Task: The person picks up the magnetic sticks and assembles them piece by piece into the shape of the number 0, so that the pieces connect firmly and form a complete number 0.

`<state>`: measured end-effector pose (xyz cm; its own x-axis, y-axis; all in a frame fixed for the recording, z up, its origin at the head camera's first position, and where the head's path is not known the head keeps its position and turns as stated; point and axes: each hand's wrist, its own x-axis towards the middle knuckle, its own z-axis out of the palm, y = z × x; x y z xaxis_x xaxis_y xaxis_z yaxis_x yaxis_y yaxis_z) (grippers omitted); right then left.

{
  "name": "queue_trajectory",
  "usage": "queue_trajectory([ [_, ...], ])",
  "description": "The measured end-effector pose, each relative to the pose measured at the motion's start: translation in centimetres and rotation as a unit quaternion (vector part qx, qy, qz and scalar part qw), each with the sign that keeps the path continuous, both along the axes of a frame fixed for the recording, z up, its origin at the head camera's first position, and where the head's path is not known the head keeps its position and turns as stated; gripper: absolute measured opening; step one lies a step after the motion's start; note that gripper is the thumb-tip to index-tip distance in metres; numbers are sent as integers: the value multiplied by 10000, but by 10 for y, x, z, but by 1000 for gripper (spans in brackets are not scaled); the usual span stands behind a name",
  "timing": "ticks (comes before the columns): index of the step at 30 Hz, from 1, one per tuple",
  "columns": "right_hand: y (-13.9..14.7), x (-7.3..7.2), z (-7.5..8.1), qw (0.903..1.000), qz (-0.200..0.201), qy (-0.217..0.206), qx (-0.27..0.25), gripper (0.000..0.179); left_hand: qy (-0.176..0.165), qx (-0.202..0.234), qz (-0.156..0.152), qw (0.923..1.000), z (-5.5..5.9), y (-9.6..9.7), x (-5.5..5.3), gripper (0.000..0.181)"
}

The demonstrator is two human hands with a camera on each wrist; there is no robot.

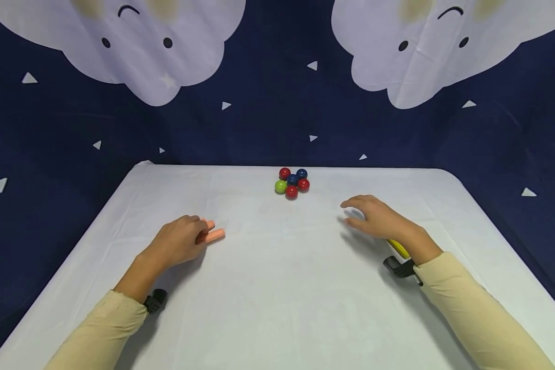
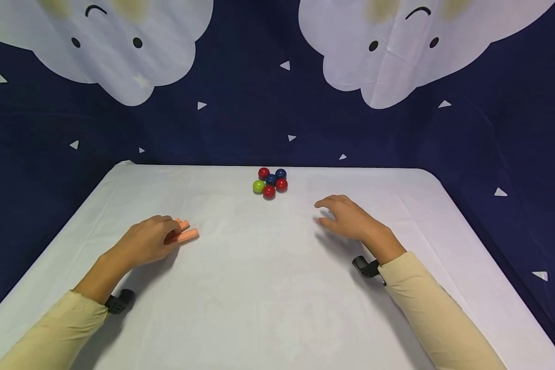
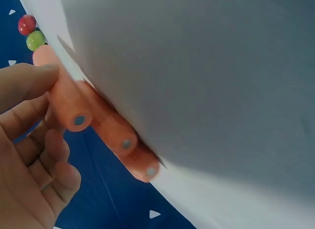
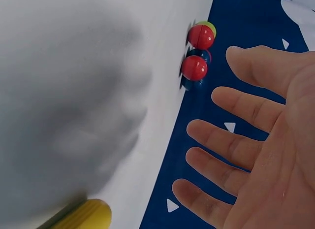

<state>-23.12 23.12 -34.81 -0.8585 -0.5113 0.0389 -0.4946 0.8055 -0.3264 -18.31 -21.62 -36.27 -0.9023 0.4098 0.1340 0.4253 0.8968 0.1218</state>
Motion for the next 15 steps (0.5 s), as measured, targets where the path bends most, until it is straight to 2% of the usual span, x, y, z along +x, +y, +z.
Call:
queue_trajectory([
  [3,-1,-1,-1,10000,33,37,-53,40,9,73,-103,9999,2,8,-4,11],
  [9,-8,-3,-4,9996,214,120,-108,39,-147,82,-301,9994,0,27,-15,14],
  [15,-15,-5,-3,9993,197,293,-153,38,-354,208,-510,9979,-5,44,-36,12],
])
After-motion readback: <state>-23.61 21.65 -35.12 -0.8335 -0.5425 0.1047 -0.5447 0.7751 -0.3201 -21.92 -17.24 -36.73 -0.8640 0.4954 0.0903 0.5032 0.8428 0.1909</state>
